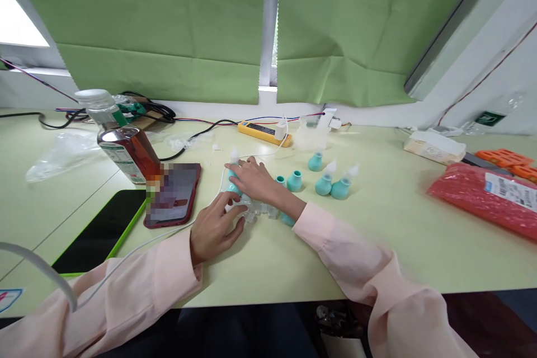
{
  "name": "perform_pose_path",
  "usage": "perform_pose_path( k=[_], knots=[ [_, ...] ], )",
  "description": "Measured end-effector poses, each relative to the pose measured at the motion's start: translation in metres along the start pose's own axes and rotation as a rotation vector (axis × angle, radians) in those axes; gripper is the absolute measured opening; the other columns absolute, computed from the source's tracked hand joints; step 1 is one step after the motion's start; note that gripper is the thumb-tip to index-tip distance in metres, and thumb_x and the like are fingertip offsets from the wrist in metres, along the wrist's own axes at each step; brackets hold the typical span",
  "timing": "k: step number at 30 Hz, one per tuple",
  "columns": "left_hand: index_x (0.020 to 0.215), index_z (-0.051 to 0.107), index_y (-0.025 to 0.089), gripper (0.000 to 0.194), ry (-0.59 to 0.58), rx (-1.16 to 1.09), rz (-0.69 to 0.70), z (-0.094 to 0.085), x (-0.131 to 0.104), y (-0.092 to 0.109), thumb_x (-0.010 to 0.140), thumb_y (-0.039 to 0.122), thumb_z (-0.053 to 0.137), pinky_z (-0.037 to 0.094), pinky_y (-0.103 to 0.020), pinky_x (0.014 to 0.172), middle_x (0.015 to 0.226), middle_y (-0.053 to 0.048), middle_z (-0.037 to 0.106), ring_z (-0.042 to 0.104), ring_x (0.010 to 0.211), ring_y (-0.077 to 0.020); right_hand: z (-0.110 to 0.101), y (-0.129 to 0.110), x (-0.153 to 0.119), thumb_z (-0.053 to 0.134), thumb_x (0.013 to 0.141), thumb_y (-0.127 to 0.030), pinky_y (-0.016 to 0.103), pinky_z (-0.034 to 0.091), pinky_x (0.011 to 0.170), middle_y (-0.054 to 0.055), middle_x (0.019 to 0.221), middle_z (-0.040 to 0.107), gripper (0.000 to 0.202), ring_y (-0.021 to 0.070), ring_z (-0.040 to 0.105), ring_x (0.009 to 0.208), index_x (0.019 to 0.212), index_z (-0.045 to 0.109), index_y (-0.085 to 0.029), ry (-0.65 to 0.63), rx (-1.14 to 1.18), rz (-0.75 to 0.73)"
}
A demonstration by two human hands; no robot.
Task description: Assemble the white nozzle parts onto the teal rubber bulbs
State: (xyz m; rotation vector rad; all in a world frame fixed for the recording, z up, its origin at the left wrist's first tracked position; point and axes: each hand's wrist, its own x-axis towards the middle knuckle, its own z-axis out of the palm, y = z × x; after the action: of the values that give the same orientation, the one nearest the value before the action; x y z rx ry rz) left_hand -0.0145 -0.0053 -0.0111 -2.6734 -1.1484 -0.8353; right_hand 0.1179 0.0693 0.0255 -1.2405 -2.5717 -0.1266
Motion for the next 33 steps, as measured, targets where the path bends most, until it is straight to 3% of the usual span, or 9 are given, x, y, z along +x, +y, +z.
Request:
perform_pose_path(
  k=[4,8,10,13,16,19,23,29,33],
  knots=[
    [0.089,0.055,0.015,0.02,0.042,-0.058,0.002,-0.001,0.0,0.0,0.076,0.019,0.04,0.045,-0.027,0.057,0.092,-0.01,0.049,0.048,0.079,-0.018,-0.001,0.005,0.0,0.04,0.082,-0.033,0.037,0.034,0.08,0.008,0.087,0.061,0.03,0.0219,0.045,0.092,0.104,0.054,-0.018,0.261,0.064,0.072],
    [0.088,0.054,0.014,0.018,0.108,-0.181,-0.027,-0.005,-0.001,0.001,0.075,0.018,0.041,0.042,-0.028,0.061,0.088,-0.01,0.05,0.047,0.077,-0.0176,-0.029,0.004,-0.009,0.047,0.077,-0.03,0.034,0.036,0.078,0.007,0.086,0.055,0.021,0.0194,0.047,0.085,0.094,0.052,-0.017,0.711,0.194,0.115],
    [0.081,0.053,0.014,0.013,0.158,-0.302,-0.048,-0.008,-0.001,0.002,0.075,0.018,0.042,0.04,-0.029,0.063,0.081,-0.008,0.051,0.046,0.074,-0.017,-0.045,-0.002,-0.023,0.043,0.077,-0.021,0.032,0.038,0.071,0.006,0.087,0.051,0.013,0.0179,0.047,0.082,0.089,0.046,-0.019,0.829,0.293,0.096],
    [0.069,0.046,0.016,0.013,0.23,-0.6,-0.118,-0.013,-0.004,0.003,0.075,0.026,0.041,0.036,-0.026,0.056,0.064,-0.003,0.047,0.042,0.06,-0.0135,-0.056,-0.015,-0.053,0.035,0.069,-0.012,0.028,0.036,0.057,0.003,0.074,0.046,0.009,0.015,0.045,0.067,0.073,0.04,-0.019,0.711,0.433,-0.086],
    [0.064,0.039,0.017,0.027,0.258,-0.876,-0.247,-0.014,-0.006,0.004,0.076,0.041,0.036,0.027,-0.023,0.045,0.052,0.003,0.036,0.033,0.047,-0.0101,-0.042,-0.028,-0.083,0.036,0.062,-0.011,0.024,0.028,0.048,0.0,0.061,0.041,0.008,0.0124,0.039,0.056,0.063,0.039,-0.019,0.266,0.371,-0.301],
    [0.056,0.037,0.017,0.032,0.041,-0.858,-0.209,-0.014,-0.006,0.006,0.073,0.043,0.041,0.021,-0.022,0.043,0.046,0.005,0.03,0.027,0.043,-0.0079,-0.017,-0.038,-0.102,0.038,0.058,-0.013,0.023,0.02,0.044,-0.001,0.06,0.039,0.007,0.0102,0.034,0.05,0.06,0.042,-0.019,0.053,0.247,-0.356],
    [0.043,0.03,0.016,0.039,-0.177,-0.757,-0.131,-0.012,-0.002,0.008,0.078,0.032,0.036,0.019,-0.023,0.043,0.041,0.006,0.023,0.022,0.04,-0.0061,-0.001,-0.046,-0.107,0.042,0.059,-0.017,0.023,0.02,0.043,-0.003,0.056,0.036,0.003,0.0096,0.033,0.049,0.058,0.041,-0.019,0.071,0.297,-0.379],
    [0.039,0.031,0.017,0.05,-0.416,-1.25,-0.58,-0.008,0.004,0.006,0.081,0.044,0.025,0.016,-0.021,0.034,0.032,0.006,0.025,0.024,0.029,-0.0052,0.0,-0.042,-0.105,0.043,0.065,-0.017,0.023,0.018,0.042,-0.001,0.058,0.037,0.005,0.0109,0.034,0.052,0.061,0.043,-0.019,0.153,0.199,-0.467],
    [0.046,0.036,0.017,0.049,-0.3,-1.188,-0.639,-0.006,0.004,0.005,0.081,0.048,0.023,0.019,-0.019,0.035,0.035,0.006,0.029,0.025,0.031,-0.0053,0.003,-0.035,-0.105,0.042,0.061,-0.014,0.024,0.019,0.044,-0.001,0.059,0.037,0.006,0.0114,0.033,0.052,0.059,0.041,-0.02,0.215,0.206,-0.436]
  ],
)
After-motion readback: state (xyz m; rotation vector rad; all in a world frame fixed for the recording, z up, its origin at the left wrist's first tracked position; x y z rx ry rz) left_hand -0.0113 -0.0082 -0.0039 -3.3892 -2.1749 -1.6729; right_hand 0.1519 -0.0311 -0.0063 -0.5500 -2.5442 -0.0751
